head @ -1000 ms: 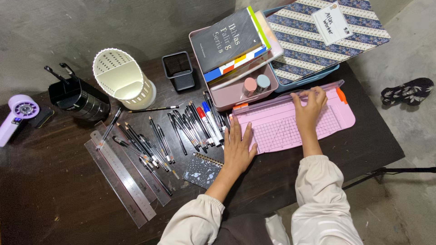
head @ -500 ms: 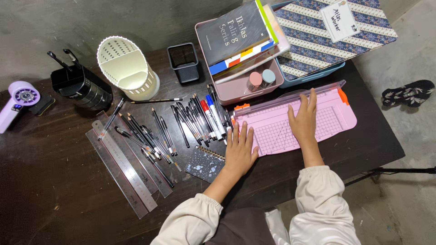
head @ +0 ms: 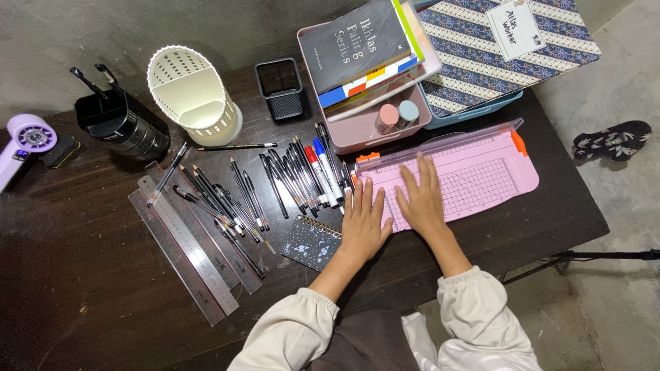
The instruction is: The person organizes stationery items on a dark wooden desk. They handle small containers, placing them into a pink tray, and then sort through a pile of pens and pencils, picking them up and placing them into a black pen holder.
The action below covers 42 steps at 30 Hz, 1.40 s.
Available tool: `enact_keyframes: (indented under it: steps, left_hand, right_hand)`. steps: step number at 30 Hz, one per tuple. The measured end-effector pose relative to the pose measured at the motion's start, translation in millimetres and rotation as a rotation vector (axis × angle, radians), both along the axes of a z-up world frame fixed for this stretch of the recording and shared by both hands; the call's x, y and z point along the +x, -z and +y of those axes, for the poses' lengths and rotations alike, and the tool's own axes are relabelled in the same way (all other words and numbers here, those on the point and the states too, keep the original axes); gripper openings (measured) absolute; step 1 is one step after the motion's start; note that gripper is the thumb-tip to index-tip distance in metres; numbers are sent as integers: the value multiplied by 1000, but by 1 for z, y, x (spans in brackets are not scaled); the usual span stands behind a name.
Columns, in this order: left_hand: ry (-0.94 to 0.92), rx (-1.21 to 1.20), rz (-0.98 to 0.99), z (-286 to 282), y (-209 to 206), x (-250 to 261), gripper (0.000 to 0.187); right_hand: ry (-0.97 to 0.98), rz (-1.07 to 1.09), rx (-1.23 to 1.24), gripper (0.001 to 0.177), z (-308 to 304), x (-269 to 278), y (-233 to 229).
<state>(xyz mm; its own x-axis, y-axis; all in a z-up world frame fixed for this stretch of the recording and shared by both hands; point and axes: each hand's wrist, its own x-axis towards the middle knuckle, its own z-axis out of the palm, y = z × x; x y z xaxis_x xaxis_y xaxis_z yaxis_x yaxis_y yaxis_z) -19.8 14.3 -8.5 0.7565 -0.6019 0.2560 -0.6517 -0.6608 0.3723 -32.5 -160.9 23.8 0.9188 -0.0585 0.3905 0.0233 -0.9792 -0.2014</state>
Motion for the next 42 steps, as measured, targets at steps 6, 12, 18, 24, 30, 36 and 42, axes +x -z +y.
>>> enact_keyframes:
  steps: [6,12,18,24,30,36,42]
  left_hand:
    - [-3,17,-15,0,0,0,72]
    - [-3,20,-5,1,-3,0,72]
    - [-9,-37,-30,1,-3,0,72]
    - [-9,-45,-22,1,-5,0,72]
    - [-8,-51,-34,2,-5,0,71]
    - [-6,-64,-48,2,-5,1,71]
    - [-2,-70,-38,2,-5,0,71]
  right_hand:
    - [-105,-61,-64,54,17,15,-15]
    - [-163,-16,-201,58,18,22,-18]
    - [-168,21,-205,59,15,20,-20]
    - [-182,-10,-183,53,13,21,-19]
    - [-191,-38,-128,50,15,21,-20]
    - [-195,-73,-92,43,15,22,-18]
    - [-191,-80,-83,40,14,22,-17]
